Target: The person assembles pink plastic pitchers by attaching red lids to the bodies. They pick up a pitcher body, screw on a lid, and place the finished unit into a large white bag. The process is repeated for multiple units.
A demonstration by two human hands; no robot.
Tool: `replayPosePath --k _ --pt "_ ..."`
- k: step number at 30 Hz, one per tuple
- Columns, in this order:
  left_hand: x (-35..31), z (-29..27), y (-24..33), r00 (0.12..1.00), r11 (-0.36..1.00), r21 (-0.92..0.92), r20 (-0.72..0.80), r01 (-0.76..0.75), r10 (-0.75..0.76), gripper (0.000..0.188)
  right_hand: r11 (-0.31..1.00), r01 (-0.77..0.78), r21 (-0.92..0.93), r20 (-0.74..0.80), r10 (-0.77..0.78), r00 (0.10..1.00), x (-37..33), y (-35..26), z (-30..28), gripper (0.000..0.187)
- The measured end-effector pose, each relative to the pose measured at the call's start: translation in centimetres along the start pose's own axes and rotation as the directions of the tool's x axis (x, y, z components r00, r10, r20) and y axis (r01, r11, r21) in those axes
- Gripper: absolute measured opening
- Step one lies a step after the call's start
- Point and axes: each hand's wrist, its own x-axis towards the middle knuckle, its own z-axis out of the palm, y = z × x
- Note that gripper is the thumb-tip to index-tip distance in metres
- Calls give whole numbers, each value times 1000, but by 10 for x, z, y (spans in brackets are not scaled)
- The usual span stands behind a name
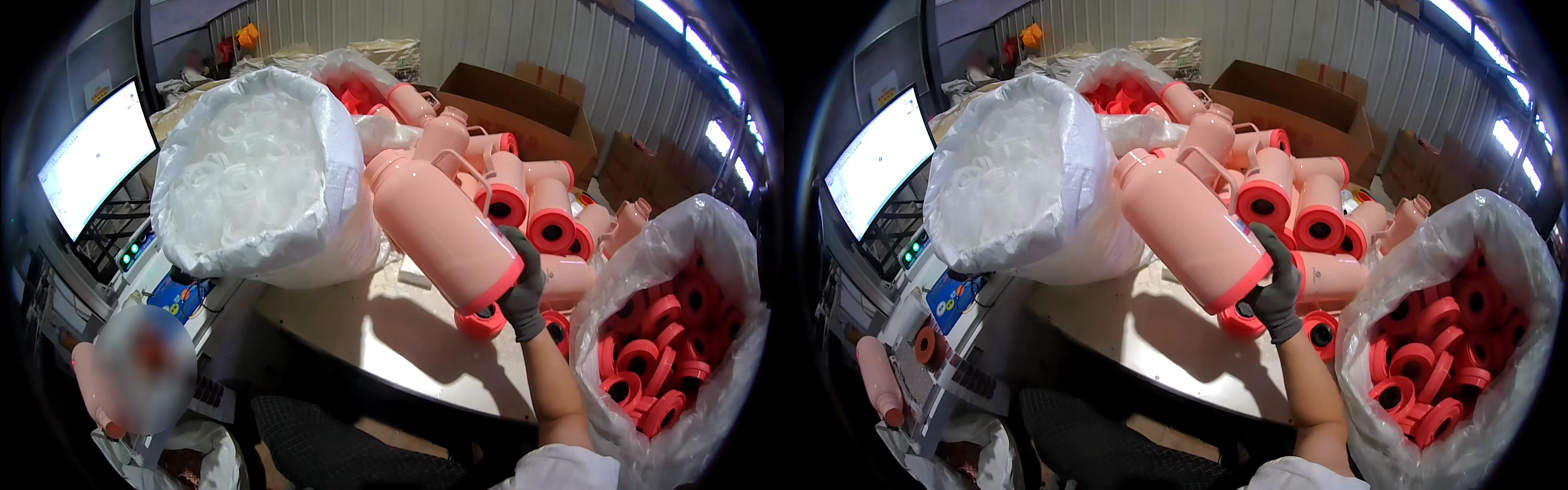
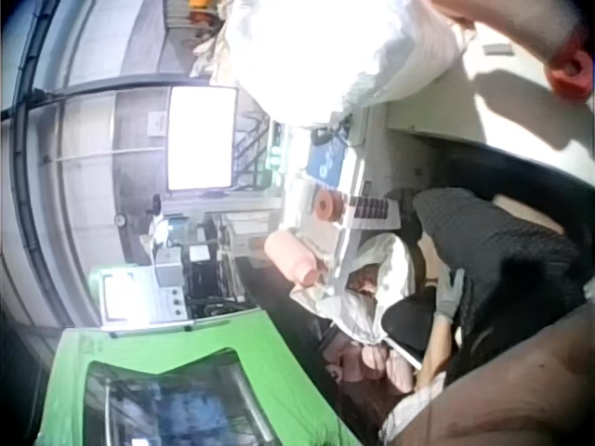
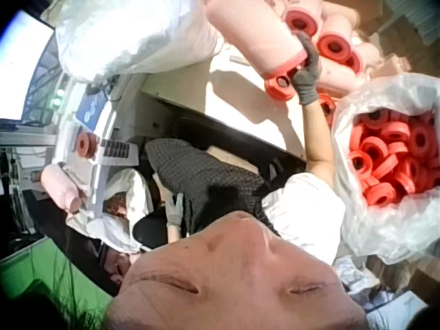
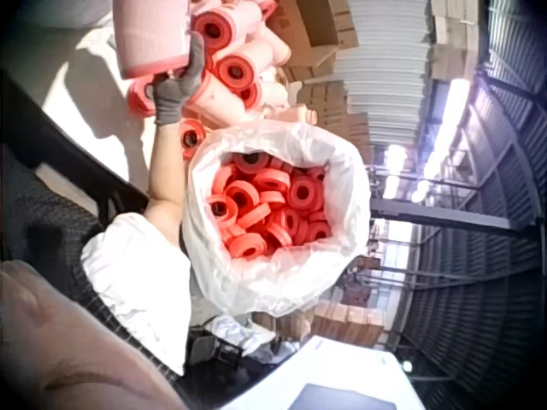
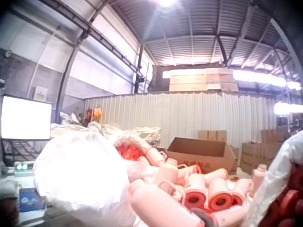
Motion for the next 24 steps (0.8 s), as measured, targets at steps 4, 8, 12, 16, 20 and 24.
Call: replayPosePath --k 4,8,12,16,20,24 --pt "0 -28 75 976 975 -217 -217 -44 -4 63 999 44 -2 105 -44 994 8 -34 -43 72" --pt "43 -29 21 773 951 -223 -633 -213 25 66 964 57 260 265 -128 956 14 -75 -52 56" --pt "3 -69 176 761 590 -503 -545 -632 351 77 929 -21 369 619 -229 751 8 -146 -39 51" --pt "-2 -73 188 692 650 -238 -243 -722 680 60 836 -151 527 704 -330 629 -28 -195 2 54" --pt "-15 -36 118 961 785 -615 -258 -80 -104 21 552 -770 319 777 313 546 -73 -205 41 42" --pt "-25 27 64 690 835 -49 -591 -548 418 14 610 -629 483 761 64 646 -123 -222 84 44"
